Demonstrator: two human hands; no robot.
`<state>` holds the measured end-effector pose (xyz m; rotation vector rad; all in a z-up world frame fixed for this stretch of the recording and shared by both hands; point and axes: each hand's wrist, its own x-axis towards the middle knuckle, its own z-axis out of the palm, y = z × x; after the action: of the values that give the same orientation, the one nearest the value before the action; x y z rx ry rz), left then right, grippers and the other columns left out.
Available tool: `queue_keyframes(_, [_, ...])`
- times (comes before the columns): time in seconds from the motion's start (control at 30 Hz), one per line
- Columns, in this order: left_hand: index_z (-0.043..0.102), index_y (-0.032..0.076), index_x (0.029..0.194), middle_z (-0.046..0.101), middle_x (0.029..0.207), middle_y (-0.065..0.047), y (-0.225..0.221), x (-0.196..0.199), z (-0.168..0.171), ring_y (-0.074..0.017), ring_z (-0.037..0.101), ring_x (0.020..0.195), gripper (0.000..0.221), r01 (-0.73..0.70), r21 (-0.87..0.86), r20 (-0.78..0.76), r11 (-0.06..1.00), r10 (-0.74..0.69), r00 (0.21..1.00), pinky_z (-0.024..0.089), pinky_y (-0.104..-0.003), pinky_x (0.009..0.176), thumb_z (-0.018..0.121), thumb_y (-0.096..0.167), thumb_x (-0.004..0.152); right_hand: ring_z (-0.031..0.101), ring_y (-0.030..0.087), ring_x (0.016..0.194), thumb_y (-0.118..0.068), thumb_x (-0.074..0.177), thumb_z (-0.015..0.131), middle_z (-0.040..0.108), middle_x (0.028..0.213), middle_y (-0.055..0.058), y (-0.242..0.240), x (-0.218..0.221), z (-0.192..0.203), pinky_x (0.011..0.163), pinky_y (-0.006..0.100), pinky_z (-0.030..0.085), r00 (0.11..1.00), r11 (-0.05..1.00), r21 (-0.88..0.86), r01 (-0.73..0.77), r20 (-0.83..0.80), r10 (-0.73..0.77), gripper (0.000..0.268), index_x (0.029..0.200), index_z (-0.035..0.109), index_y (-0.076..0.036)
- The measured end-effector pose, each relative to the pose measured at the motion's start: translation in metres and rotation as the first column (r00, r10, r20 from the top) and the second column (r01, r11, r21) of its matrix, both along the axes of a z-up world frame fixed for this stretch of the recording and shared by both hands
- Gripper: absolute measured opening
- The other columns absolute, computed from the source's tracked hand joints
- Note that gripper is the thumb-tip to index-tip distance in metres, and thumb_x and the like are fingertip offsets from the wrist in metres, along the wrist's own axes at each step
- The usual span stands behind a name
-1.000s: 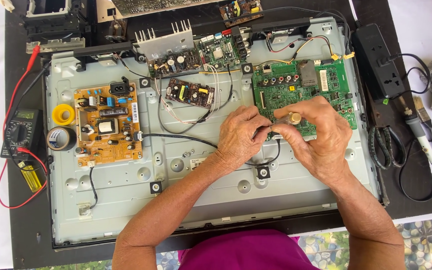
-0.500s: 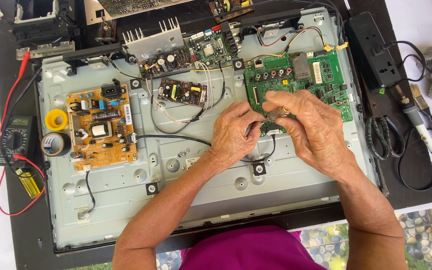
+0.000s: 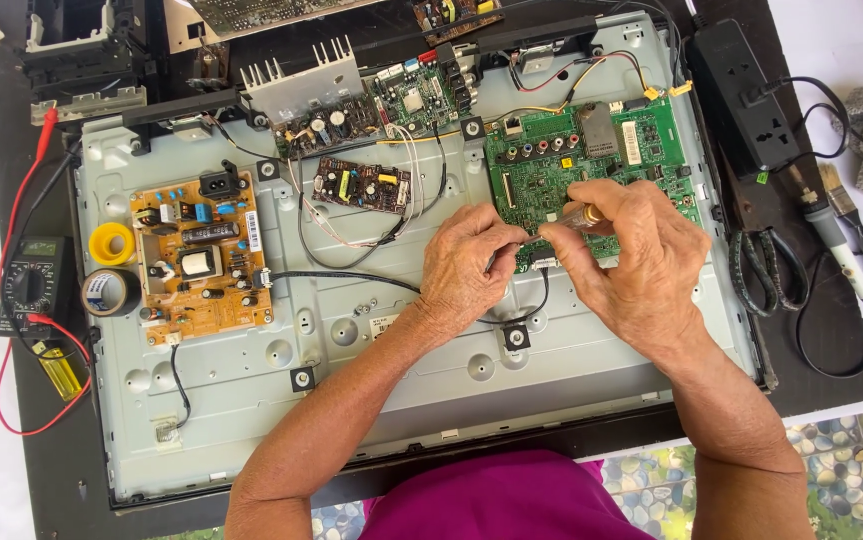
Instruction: Fastening a main circuit board to a television chassis using a screwdriver and screws.
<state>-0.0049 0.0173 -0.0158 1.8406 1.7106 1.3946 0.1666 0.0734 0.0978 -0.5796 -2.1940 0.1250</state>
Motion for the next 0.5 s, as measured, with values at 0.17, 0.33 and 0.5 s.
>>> queue_keyframes(0.17, [0.07, 0.019, 0.096, 0.057, 0.083, -0.002, -0.001, 0.0, 0.001, -0.0265, 0.063, 0.082, 0.014, -0.002, -0.005, 0.032, 1.0, 0.003, 0.999, 0.056, -0.039, 0.078, 0.072, 0.009, 0.086, 0.065, 0.024, 0.072, -0.007, 0.093, 0.09, 0.069, 0.088, 0.01, 0.0, -0.001, 0.0, 0.068, 0.036, 0.059, 1.0, 0.998, 0.045, 0.031, 0.002, -0.031, 0.037, 0.12, 0.068, 0.004])
queue_keyframes(0.33, [0.07, 0.021, 0.094, 0.056, 0.082, 0.0, -0.001, 0.001, 0.001, -0.0242, 0.063, 0.082, 0.012, -0.007, 0.011, 0.003, 1.0, 0.007, 1.0, 0.055, -0.037, 0.078, 0.073, 0.012, 0.087, 0.068, 0.03, 0.082, 0.003, 0.093, 0.082, 0.073, 0.099, 0.014, -0.003, -0.005, 0.011, 0.073, 0.039, 0.06, 0.996, 0.991, -0.118, -0.058, -0.07, 0.05, 0.032, 0.122, 0.067, 0.006])
queue_keyframes(0.5, [0.069, 0.02, 0.095, 0.054, 0.082, 0.001, 0.001, 0.003, -0.003, -0.0222, 0.062, 0.082, 0.009, -0.04, 0.051, -0.12, 0.998, 0.046, 0.992, 0.056, -0.037, 0.078, 0.071, 0.013, 0.089, 0.068, 0.028, 0.081, -0.001, 0.093, 0.082, 0.075, 0.101, 0.012, -0.001, -0.001, 0.0, 0.074, 0.039, 0.06, 0.993, 0.989, -0.123, -0.088, -0.095, 0.076, 0.036, 0.124, 0.066, 0.005])
